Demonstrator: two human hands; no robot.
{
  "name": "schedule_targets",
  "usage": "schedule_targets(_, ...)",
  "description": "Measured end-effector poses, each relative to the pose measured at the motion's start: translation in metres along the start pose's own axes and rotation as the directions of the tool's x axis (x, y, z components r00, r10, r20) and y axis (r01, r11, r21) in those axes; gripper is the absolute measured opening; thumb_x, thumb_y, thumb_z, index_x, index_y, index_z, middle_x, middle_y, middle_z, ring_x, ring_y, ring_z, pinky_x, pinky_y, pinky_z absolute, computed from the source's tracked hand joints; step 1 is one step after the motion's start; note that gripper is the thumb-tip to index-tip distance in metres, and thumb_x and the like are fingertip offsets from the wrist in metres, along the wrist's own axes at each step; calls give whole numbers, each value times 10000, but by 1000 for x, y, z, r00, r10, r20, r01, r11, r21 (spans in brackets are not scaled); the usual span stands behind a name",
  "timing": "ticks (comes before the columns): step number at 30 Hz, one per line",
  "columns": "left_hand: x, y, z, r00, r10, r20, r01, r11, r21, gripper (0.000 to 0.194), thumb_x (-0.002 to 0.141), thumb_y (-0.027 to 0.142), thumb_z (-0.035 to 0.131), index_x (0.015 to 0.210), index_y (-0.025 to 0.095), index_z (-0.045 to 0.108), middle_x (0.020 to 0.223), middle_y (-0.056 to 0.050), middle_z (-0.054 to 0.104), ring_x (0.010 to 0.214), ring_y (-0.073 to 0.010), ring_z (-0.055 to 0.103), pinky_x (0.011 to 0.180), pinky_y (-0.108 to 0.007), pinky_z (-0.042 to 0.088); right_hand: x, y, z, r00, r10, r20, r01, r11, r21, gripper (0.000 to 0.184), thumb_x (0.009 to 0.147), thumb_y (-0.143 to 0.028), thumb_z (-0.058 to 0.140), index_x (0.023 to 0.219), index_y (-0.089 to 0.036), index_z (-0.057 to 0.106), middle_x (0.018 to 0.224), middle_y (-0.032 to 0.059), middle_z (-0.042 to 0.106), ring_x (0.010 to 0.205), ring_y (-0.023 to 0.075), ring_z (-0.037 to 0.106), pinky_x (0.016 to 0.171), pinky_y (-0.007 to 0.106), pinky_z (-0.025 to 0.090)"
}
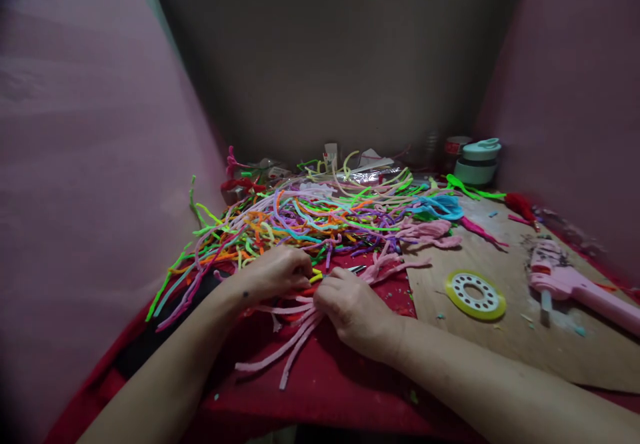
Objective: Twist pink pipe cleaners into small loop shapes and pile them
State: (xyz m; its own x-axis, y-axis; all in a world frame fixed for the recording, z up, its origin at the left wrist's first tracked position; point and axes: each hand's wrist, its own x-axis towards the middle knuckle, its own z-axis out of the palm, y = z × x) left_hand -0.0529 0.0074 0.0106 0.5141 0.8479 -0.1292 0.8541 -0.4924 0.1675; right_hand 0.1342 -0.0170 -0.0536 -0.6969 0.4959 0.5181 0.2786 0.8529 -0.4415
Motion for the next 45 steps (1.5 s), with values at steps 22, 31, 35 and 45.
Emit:
schedule_targets(22, -3, 12, 8, 823, 140, -551, 76, 933, 351, 167, 827, 153, 410, 767, 131, 564, 706, -71, 583, 678, -190, 526, 704, -348, 393, 2, -8, -6, 996, -70, 52, 72, 997, -33, 183, 763, -34, 445, 676, -166, 537, 626, 34, 571, 620, 148, 430, 579, 269, 311)
schedule_targets(31, -1, -13, -17, 703, -568, -428, -298, 312, -902, 175, 650, 282, 636, 743, 150, 571, 649, 21, 592, 552, -91, 535, 557, -209, 432, 4, -3, 3, 1000, 26, -16, -26, 999, -19, 190, 773, -22, 463, 663, -163, 529, 639, 25, 564, 636, 142, 426, 598, 251, 327)
schedule_targets(35, -6, -19, -28, 653, -614, -443, -399, 218, -891, 254, 548, 299, 722, 686, 150, 570, 620, 18, 597, 555, -103, 561, 516, -199, 431, 8, 0, 5, 991, 127, -38, -128, 992, -16, 191, 762, -17, 489, 639, -160, 522, 646, 28, 549, 663, 145, 430, 589, 244, 332)
schedule_targets(45, -22, -7, -40, 705, -512, -491, -416, 263, -871, 217, 643, 274, 661, 776, 165, 529, 725, -8, 607, 633, -120, 593, 575, -219, 473, 18, -6, -17, 892, 271, -360, -170, 942, 288, 124, 817, -140, 530, 729, -171, 612, 743, 38, 521, 748, 147, 484, 685, 276, 401)
